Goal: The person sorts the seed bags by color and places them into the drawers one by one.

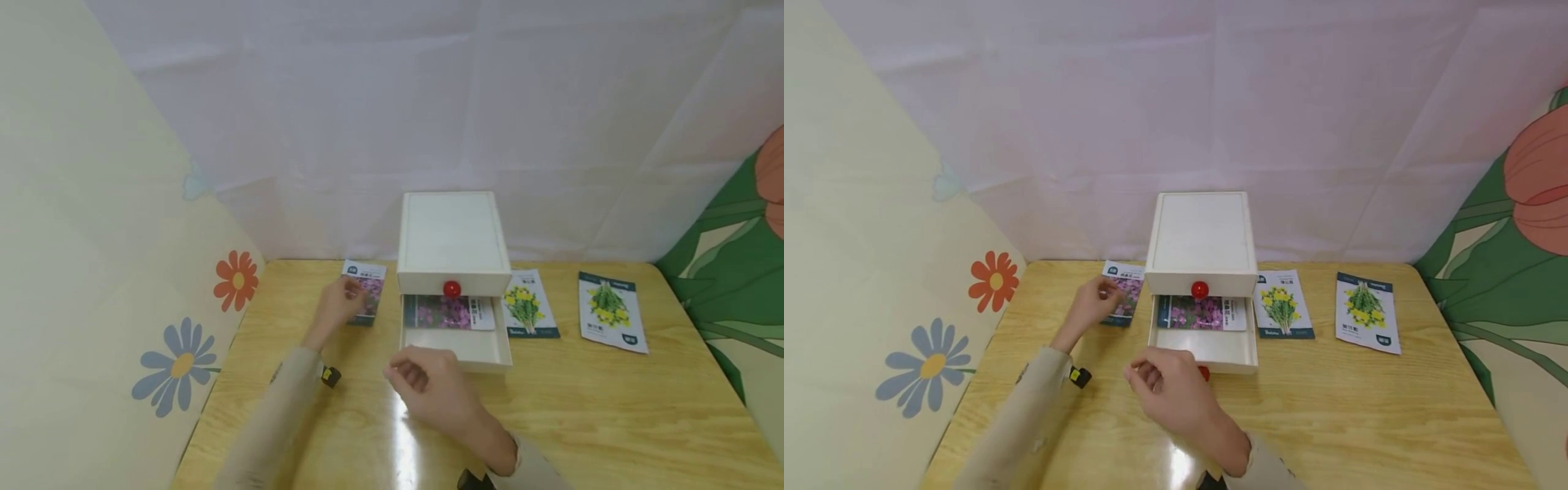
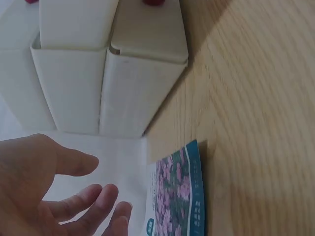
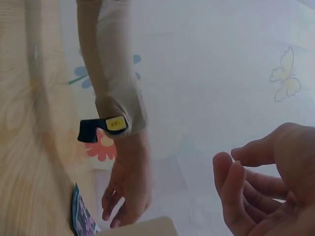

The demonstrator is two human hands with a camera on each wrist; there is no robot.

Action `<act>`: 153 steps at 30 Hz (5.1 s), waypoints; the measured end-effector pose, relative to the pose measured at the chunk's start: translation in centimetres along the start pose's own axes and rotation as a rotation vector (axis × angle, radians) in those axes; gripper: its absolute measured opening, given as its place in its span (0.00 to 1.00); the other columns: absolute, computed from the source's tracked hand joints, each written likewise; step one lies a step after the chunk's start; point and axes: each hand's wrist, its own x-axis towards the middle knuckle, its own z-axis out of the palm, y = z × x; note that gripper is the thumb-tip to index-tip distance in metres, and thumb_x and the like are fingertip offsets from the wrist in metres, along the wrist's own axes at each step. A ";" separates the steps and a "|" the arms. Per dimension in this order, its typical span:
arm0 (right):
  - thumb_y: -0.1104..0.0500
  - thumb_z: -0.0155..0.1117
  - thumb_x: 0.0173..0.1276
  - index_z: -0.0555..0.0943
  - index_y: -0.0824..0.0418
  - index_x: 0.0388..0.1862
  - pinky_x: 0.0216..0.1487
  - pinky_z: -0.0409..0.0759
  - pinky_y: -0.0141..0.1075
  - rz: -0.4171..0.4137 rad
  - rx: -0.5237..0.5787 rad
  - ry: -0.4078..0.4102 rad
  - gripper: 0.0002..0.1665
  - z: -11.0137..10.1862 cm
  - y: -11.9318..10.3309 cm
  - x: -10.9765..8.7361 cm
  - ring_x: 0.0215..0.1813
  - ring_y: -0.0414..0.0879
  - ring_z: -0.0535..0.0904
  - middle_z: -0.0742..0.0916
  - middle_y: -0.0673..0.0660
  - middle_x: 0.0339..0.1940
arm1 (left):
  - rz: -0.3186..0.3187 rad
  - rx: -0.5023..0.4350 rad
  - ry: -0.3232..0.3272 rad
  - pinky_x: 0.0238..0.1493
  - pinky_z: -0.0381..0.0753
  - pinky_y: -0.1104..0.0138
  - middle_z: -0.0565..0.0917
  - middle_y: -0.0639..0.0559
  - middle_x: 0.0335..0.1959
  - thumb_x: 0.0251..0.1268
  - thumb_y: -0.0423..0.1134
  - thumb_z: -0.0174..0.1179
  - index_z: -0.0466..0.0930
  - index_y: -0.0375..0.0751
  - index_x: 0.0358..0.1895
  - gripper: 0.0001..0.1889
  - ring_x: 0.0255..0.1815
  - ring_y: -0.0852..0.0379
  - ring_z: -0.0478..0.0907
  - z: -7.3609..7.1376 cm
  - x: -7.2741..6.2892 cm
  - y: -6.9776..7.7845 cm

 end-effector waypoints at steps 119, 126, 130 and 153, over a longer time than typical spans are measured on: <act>0.81 0.58 0.67 0.76 0.76 0.51 0.32 0.93 0.41 0.489 0.384 0.483 0.15 14.3 12.4 6.3 0.33 0.64 0.86 0.85 0.69 0.38 | -0.136 0.164 -0.067 0.58 0.86 0.46 0.84 0.28 0.57 0.74 0.35 0.50 0.81 0.27 0.59 0.19 0.56 0.35 0.82 -5.8 5.2 -7.3; 0.79 0.62 0.66 0.77 0.72 0.52 0.31 0.86 0.28 0.532 0.345 0.449 0.16 14.0 11.8 6.1 0.32 0.48 0.85 0.86 0.66 0.41 | -0.129 0.087 -0.071 0.58 0.86 0.47 0.84 0.30 0.55 0.80 0.35 0.50 0.80 0.27 0.59 0.17 0.55 0.37 0.81 -6.6 3.6 -8.3; 0.76 0.64 0.69 0.77 0.71 0.53 0.33 0.88 0.30 0.566 0.401 0.425 0.15 14.1 11.2 5.6 0.34 0.46 0.85 0.86 0.66 0.44 | -0.169 0.040 -0.063 0.62 0.85 0.45 0.83 0.30 0.59 0.83 0.38 0.49 0.79 0.29 0.62 0.18 0.59 0.36 0.80 -7.3 2.2 -8.4; 0.67 0.61 0.79 0.72 0.72 0.55 0.37 0.93 0.38 0.577 0.598 0.232 0.12 13.5 6.9 3.4 0.34 0.51 0.89 0.89 0.69 0.40 | -0.261 -0.134 0.064 0.48 0.91 0.65 0.81 0.27 0.63 0.85 0.40 0.50 0.76 0.27 0.67 0.21 0.58 0.39 0.83 -9.0 -4.4 -7.6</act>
